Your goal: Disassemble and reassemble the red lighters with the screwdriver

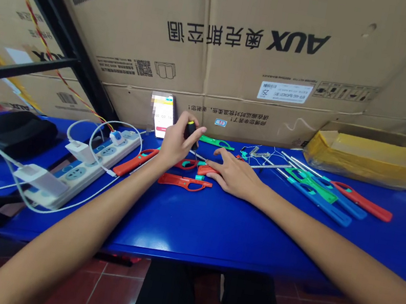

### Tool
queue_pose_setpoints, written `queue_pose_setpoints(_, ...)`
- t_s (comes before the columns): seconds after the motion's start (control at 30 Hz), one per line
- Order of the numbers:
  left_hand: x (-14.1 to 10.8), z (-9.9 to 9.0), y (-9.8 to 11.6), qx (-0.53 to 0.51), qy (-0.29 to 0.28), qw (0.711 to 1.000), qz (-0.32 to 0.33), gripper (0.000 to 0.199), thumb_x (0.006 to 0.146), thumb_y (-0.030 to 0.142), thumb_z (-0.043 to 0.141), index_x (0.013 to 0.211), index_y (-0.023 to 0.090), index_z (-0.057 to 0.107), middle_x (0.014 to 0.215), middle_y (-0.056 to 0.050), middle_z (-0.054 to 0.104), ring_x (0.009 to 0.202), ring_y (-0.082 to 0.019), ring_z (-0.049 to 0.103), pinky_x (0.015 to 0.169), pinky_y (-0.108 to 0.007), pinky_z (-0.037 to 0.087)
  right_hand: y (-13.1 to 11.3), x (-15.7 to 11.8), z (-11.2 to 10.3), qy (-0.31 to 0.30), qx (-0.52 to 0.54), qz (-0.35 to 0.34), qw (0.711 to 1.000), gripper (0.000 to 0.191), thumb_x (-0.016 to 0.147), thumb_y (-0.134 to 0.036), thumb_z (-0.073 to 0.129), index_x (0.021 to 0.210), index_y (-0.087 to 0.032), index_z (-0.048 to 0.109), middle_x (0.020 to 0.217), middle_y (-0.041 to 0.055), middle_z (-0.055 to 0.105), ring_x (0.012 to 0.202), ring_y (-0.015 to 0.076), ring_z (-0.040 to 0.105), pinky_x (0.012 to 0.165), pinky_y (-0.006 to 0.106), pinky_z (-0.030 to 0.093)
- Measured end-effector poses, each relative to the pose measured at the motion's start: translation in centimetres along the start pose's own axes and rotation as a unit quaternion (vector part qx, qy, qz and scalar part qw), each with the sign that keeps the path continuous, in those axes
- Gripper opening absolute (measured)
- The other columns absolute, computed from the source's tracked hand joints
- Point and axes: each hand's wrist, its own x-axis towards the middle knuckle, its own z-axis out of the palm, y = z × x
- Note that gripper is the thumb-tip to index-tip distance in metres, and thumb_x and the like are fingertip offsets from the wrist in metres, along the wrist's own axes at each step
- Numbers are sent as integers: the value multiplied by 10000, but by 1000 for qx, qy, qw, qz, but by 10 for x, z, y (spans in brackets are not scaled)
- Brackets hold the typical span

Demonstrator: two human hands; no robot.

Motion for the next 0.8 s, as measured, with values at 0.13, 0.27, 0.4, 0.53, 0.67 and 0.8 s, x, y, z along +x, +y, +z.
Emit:
queue_pose_setpoints(0.13, 1, -2, 0, -3, 18, 1000, 1, 216, 1042, 412, 684, 1017, 253, 540, 659, 59, 666, 548, -120, 685, 550, -222, 506, 5, -1, -1, 11, 15, -7, 1000, 476, 1109, -493, 499, 1444, -199, 667, 1450, 213, 545, 1136, 322, 655, 822, 421, 573)
queue_pose_setpoints(0.27, 5, -2, -2, -44, 51, 998, -1, 277, 1043, 483, 681, 1004, 248, 540, 684, 52, 677, 549, -119, 683, 568, -229, 532, 13, 0, -13, 44, 7, -2, 999, 376, 1003, -337, 635, 1315, -128, 655, 1378, 213, 559, 1114, 323, 616, 863, 438, 553)
queue_pose_setpoints(0.4, 12, -2, -4, -122, 88, 988, -19, 357, 1033, 570, 670, 975, 257, 510, 666, 61, 645, 525, -120, 660, 535, -234, 542, 15, 1, -22, 37, -42, 1, 998, 236, 993, -263, 589, 1166, -136, 684, 1300, 214, 590, 1132, 341, 570, 871, 430, 508)
queue_pose_setpoints(0.53, 16, -3, -3, -135, 122, 983, -8, 401, 1010, 610, 687, 963, 262, 495, 659, 69, 623, 532, -123, 662, 540, -240, 557, 13, 1, -15, -5, -42, 9, 999, 436, 1071, -497, 540, 1286, -152, 699, 1212, 198, 620, 1077, 338, 561, 886, 427, 481)
queue_pose_setpoints(0.67, 11, -1, 1, -122, 65, 990, -2, 388, 998, 584, 720, 988, 257, 512, 680, 52, 664, 543, -133, 684, 557, -253, 569, 15, 2, -1, -19, -34, 15, 999, 502, 1127, -535, 425, 1499, -283, 648, 1259, 179, 614, 1068, 324, 561, 898, 419, 468)
queue_pose_setpoints(0.8, 7, 1, 1, -115, 42, 992, -19, 374, 1003, 566, 718, 1018, 260, 504, 722, 38, 697, 610, -143, 728, 610, -266, 592, 22, 3, 6, -14, -29, 31, 999, 544, 1131, -550, 403, 1546, -277, 625, 1238, 178, 626, 1048, 317, 561, 887, 418, 477)
